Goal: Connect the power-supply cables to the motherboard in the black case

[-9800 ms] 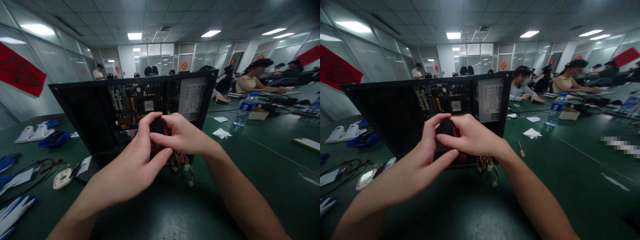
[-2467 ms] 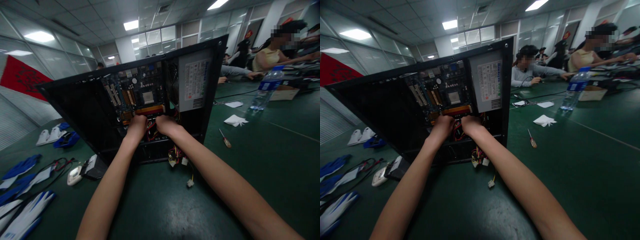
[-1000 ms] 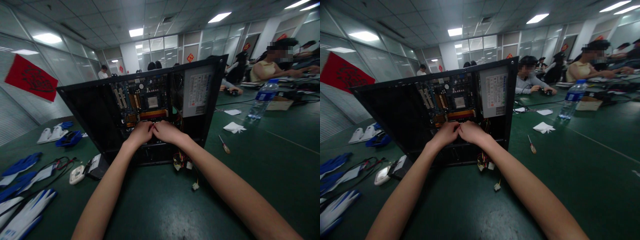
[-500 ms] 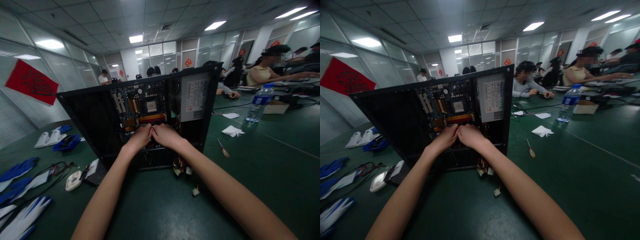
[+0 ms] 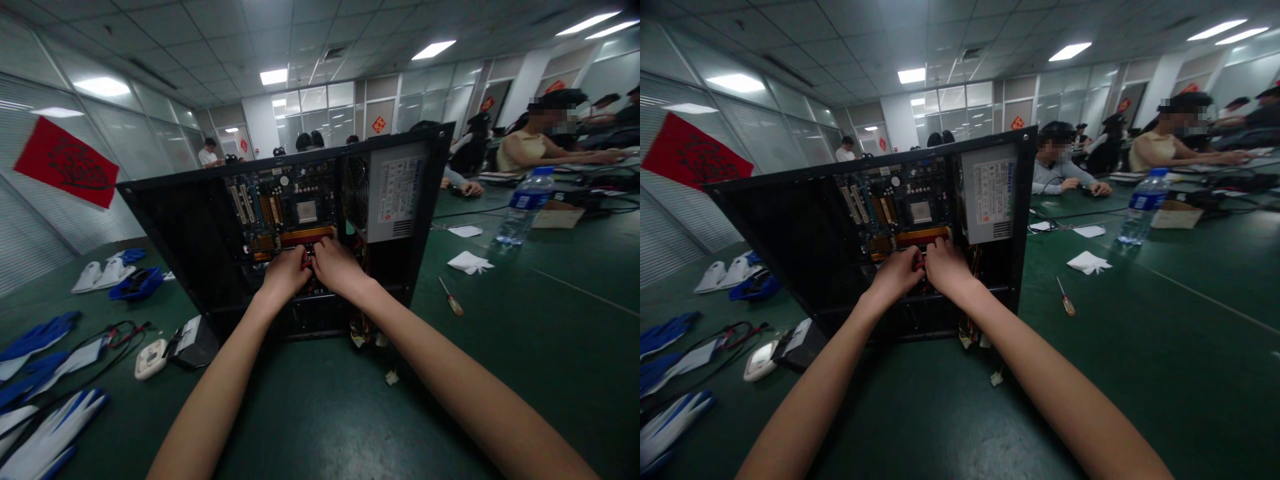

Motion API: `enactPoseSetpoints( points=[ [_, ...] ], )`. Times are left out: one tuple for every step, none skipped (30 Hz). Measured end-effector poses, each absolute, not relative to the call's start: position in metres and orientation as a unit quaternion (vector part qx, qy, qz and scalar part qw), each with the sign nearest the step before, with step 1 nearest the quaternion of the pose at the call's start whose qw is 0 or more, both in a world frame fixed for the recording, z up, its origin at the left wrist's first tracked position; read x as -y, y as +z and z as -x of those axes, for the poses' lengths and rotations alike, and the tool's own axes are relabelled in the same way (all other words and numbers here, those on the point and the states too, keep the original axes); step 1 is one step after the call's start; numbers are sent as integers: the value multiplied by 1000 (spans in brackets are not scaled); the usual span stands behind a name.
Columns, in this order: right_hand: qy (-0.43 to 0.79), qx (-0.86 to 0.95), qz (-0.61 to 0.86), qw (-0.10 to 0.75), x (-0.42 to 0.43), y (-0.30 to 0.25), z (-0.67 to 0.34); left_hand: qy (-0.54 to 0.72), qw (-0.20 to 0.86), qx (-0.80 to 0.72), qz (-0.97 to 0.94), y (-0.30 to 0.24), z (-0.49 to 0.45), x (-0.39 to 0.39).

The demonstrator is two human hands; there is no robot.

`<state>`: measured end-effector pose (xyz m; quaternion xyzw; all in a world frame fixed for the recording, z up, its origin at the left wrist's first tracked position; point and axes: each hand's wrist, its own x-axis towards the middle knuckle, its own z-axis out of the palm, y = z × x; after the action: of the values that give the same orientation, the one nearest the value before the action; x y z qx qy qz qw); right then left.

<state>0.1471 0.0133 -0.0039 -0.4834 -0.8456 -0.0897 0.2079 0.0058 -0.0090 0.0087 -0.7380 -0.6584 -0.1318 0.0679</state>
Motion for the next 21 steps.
enactPoseSetpoints(
  points=[
    [-90,845,485,208,-13,-4,-147,-134,67,660,736,9,-6,9],
    [-91,844,487,208,-13,-4,-147,-136,65,659,737,9,-6,9],
    [-92,842,489,208,-13,-4,-147,-139,66,656,739,9,-6,9],
    [-92,840,492,209,-13,-3,-146,-140,67,650,744,9,-5,9],
    [-91,838,495,210,-12,-3,-146,-140,67,643,750,9,-5,10],
    [-89,837,497,211,-11,-2,-146,-139,68,633,758,9,-4,10],
    [-88,836,500,211,-10,-1,-146,-138,70,623,767,9,-4,11],
    [-86,834,502,210,-9,0,-146,-136,74,616,772,10,-3,11],
    [-86,833,504,209,-8,0,-146,-133,78,611,777,10,-3,11],
    [-86,833,505,207,-8,1,-146,-129,83,608,779,10,-3,12],
    [-86,834,505,205,-7,1,-146,-125,87,607,780,10,-3,12],
    [-86,835,505,203,-7,1,-146,-120,90,608,780,10,-3,12],
    [-85,836,503,200,-7,1,-146,-114,93,612,777,10,-4,11],
    [-83,838,502,198,-7,1,-146,-107,95,618,773,10,-5,11],
    [-80,839,502,194,-7,1,-146,-99,98,626,767,10,-6,12],
    [-78,839,504,190,-7,1,-146,-91,102,635,760,10,-7,12],
    [-77,839,505,186,-7,0,-146,-83,106,643,754,10,-8,13],
    [-78,839,507,182,-7,0,-146,-76,110,650,748,10,-9,13],
    [-79,838,509,179,-7,1,-146,-70,114,653,745,11,-10,14],
    [-81,837,511,175,-7,1,-146,-66,117,654,745,11,-11,15],
    [-83,837,514,172,-6,2,-147,-64,118,653,746,11,-12,15]
  ],
)
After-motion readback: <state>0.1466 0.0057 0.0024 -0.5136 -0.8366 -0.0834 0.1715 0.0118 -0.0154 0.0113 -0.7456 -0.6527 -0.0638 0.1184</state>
